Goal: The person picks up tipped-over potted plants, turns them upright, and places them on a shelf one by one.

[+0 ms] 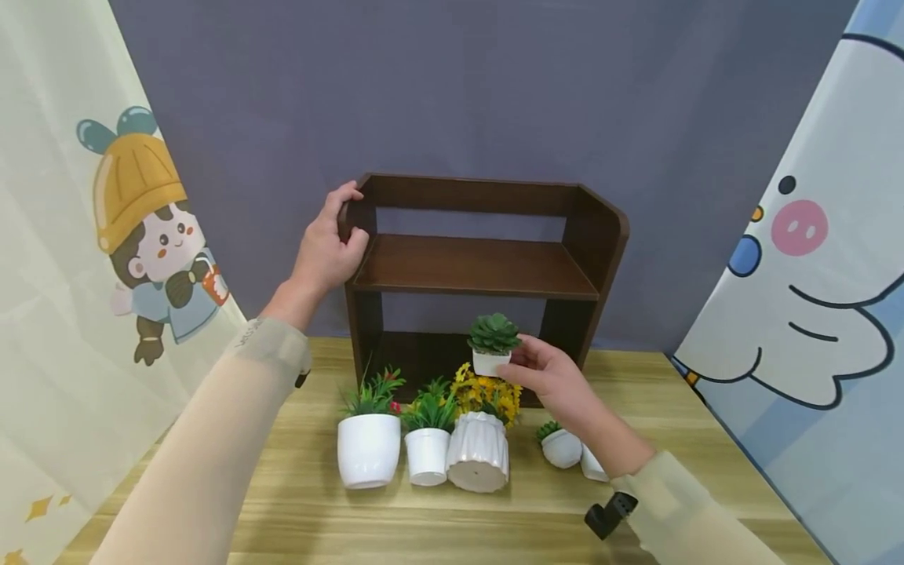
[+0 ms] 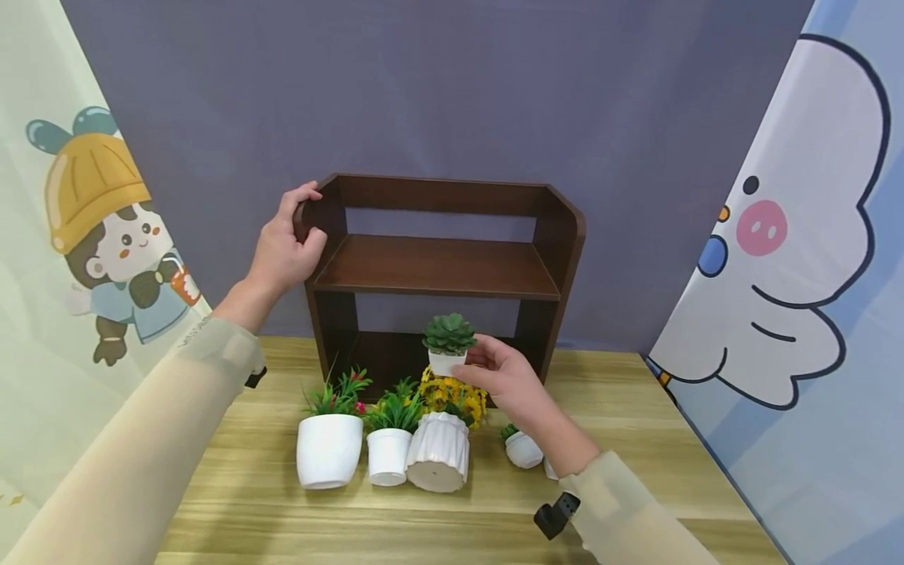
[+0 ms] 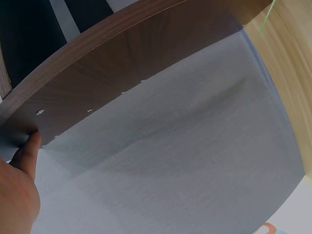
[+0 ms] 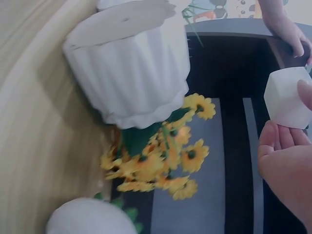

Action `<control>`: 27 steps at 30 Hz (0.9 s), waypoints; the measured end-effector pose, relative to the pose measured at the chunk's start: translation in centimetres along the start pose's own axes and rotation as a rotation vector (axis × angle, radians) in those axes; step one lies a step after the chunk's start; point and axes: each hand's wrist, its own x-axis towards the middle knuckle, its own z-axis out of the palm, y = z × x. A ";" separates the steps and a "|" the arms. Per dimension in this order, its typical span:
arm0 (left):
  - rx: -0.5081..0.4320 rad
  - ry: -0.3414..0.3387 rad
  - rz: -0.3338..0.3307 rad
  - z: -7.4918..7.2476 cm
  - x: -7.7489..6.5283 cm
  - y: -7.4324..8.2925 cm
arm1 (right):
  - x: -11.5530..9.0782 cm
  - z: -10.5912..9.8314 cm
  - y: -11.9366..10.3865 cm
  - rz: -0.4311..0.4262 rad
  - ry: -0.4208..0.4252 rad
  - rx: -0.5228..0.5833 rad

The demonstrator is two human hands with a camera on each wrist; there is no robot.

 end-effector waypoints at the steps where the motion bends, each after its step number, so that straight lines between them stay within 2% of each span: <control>1: 0.000 -0.002 0.001 0.0 0.0 0.0 | 0.2 0.1 -0.3 -0.012 -0.001 -0.001; 14: 0.005 0.013 0.021 0.2 -0.2 -0.3 | 2.5 1.2 -3.9 -0.167 -0.029 0.006; 27: -0.002 0.023 0.019 0.1 -0.3 -0.2 | 4.8 1.6 -7.6 -0.214 -0.009 0.000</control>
